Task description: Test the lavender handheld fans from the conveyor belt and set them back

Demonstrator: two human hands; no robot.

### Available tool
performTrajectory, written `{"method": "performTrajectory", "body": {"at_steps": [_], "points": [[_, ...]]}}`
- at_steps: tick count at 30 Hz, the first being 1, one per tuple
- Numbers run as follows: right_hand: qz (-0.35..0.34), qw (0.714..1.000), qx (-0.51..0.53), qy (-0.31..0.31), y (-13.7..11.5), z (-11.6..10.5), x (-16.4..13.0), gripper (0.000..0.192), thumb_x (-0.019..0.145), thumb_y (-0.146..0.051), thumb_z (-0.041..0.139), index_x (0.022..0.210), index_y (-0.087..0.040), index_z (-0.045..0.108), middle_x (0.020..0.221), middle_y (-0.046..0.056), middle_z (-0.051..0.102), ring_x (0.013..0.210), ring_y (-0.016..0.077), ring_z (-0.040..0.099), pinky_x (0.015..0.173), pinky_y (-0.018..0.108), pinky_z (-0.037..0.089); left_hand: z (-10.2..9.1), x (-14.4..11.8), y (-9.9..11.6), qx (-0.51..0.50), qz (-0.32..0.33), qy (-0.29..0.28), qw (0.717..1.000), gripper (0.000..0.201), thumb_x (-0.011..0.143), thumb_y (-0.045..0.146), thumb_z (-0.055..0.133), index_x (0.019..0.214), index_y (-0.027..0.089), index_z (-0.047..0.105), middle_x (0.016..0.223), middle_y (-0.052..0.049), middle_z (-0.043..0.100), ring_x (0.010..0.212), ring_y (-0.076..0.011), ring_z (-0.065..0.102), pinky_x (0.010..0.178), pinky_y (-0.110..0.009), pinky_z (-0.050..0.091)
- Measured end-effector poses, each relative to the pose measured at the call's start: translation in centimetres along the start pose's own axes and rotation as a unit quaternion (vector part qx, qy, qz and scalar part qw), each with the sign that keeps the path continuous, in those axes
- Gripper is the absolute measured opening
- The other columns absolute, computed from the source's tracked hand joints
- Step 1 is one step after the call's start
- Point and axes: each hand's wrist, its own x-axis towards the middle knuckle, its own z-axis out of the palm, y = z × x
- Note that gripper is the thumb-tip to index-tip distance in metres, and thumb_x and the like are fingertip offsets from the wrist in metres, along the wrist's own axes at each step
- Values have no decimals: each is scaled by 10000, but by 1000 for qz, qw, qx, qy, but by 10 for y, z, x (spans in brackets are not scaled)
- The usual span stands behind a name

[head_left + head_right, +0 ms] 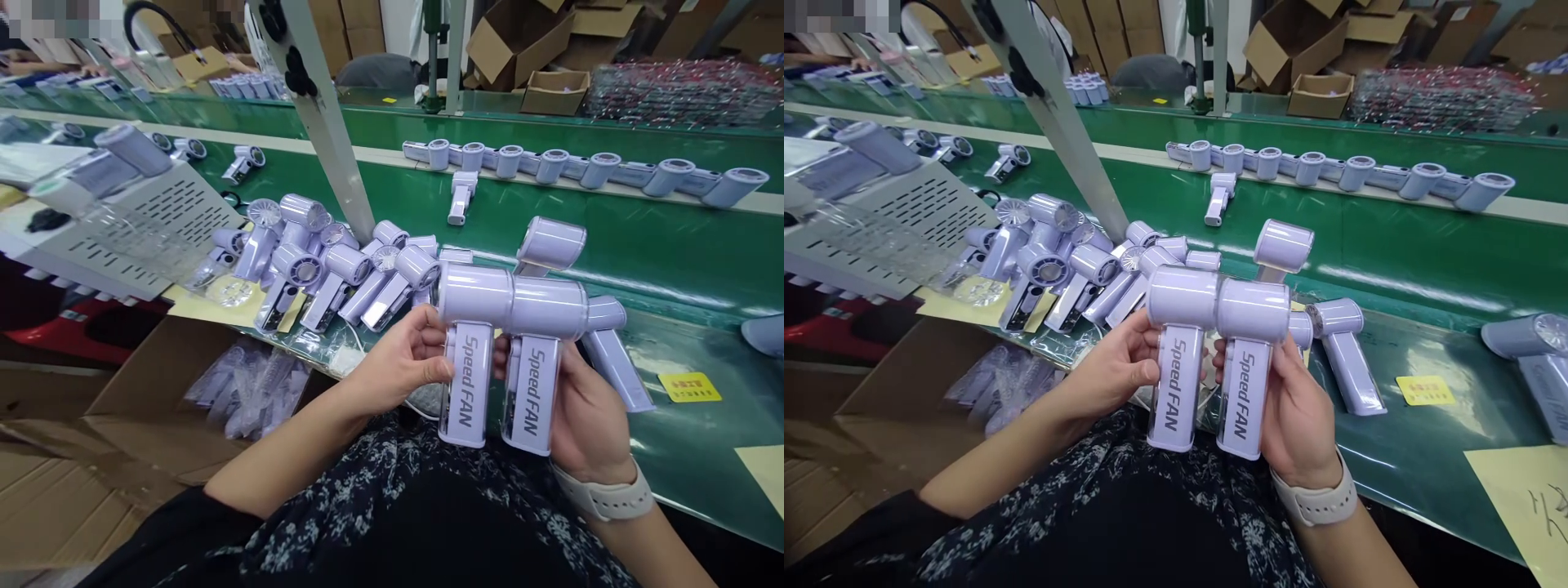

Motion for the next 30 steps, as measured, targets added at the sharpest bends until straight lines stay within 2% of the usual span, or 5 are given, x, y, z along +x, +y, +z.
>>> {"method": "performTrajectory", "body": {"at_steps": [7, 14, 21, 25, 30], "points": [[-11, 1000, 3, 15, 1, 5, 0, 179, 972, -334, 579, 962, -311, 757, 920, 40, 810, 772, 264, 763, 689, 430, 655, 0, 2, -1, 40, -54, 35, 997, 740, 532, 595, 958, 966, 196, 511, 871, -8, 698, 830, -174, 707, 753, -291, 550], [-124, 986, -108, -31, 3, -4, -4, 335, 910, -370, 693, 1230, -270, 691, 1042, 78, 799, 978, 338, 757, 856, 504, 625, 0, -3, 9, 216, 28, 7, 976, 446, 767, 384, 859, 1025, 205, 541, 941, -37, 715, 861, -193, 719, 802, -344, 580], [-346, 851, -321, -229, -16, -9, -11, 491, 847, -198, 805, 1273, -297, 580, 1335, 63, 724, 1372, 330, 577, 1196, 554, 400, -18, 1, -3, 437, 457, -4, 775, 151, 984, 279, 633, 1122, 230, 596, 1219, -116, 780, 1263, -257, 686, 1199, -571, 404], [-381, 801, -342, -309, -17, -7, -9, 396, 985, -159, 624, 1345, -295, 533, 1387, 65, 691, 1379, 294, 579, 1239, 597, 328, -24, 0, 5, 536, 545, -5, 645, 84, 990, 196, 594, 1057, 213, 640, 1140, -81, 799, 1141, -200, 678, 1219, -532, 401], [-371, 806, -354, -294, -9, -9, -7, 429, 987, -399, 680, 1359, -264, 514, 1293, 108, 715, 1264, 300, 669, 1157, 523, 479, -23, 7, 0, 567, 536, -9, 625, 179, 954, 254, 654, 1122, 264, 717, 927, -29, 731, 923, -190, 566, 1132, -481, 476]]}}
